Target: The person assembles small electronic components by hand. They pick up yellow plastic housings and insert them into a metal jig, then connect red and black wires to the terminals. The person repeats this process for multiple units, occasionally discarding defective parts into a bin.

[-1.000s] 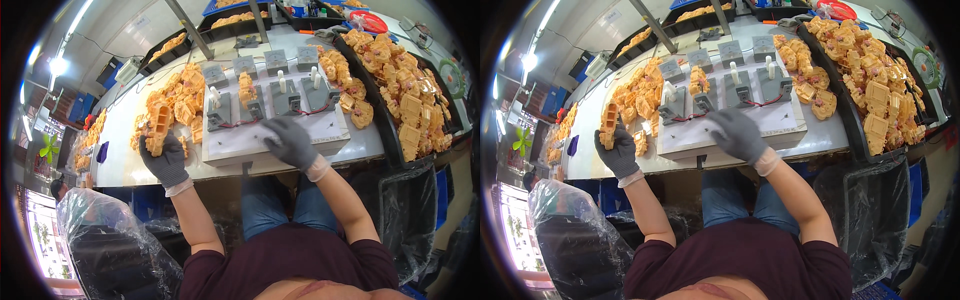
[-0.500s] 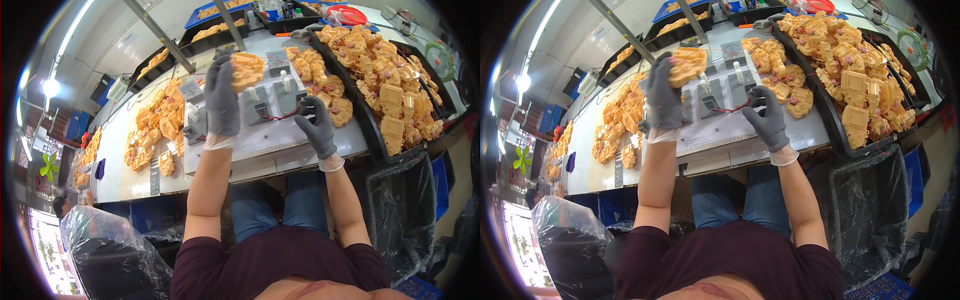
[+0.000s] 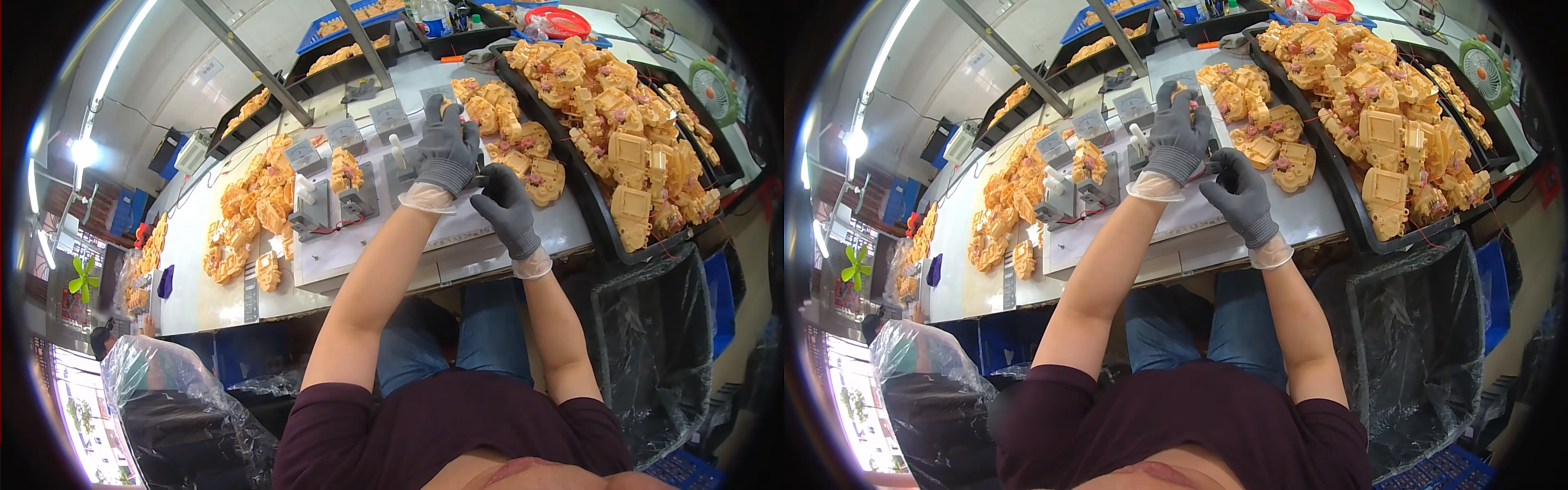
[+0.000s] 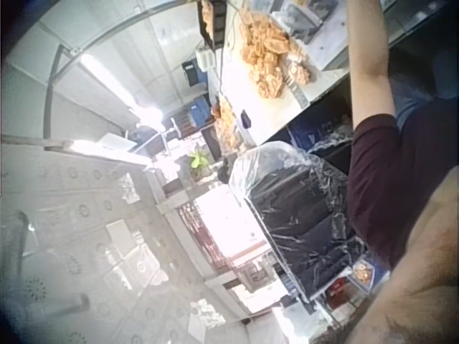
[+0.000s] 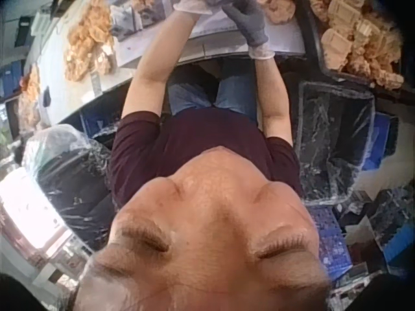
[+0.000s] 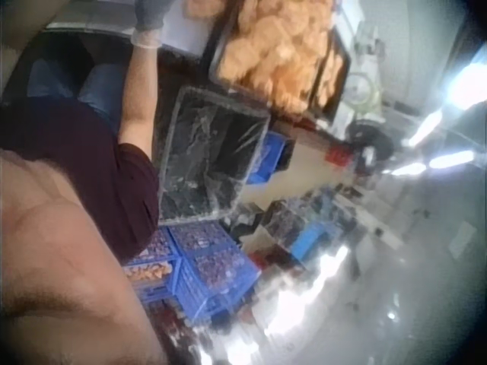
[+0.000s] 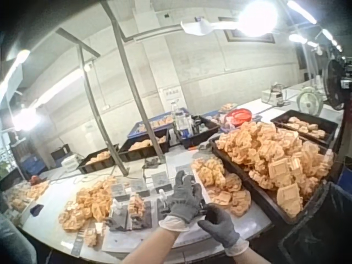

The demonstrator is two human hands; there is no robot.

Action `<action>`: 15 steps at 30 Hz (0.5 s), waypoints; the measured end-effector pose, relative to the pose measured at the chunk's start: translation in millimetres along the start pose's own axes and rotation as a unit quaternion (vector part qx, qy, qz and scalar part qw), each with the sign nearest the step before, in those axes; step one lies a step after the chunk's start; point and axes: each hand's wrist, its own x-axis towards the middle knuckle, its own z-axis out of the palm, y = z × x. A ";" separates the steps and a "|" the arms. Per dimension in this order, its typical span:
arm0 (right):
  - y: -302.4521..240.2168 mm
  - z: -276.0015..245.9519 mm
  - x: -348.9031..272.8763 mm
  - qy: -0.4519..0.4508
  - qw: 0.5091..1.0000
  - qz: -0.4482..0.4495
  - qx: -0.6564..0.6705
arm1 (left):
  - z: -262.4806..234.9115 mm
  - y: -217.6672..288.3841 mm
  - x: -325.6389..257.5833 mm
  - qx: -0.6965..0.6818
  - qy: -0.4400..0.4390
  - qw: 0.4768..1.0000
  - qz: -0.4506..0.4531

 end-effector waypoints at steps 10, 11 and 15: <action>-2.5 0.0 0.1 -0.001 0.999 0.007 0.038 | -23.2 -0.6 20.7 0.004 -0.317 0.942 -0.114; -4.0 0.4 -0.2 0.000 0.999 0.006 0.045 | -23.2 0.9 22.6 0.006 -0.336 0.934 -0.122; -8.9 3.4 -0.3 -0.004 0.998 0.015 0.054 | -21.6 -4.5 20.4 0.000 -0.328 0.936 -0.130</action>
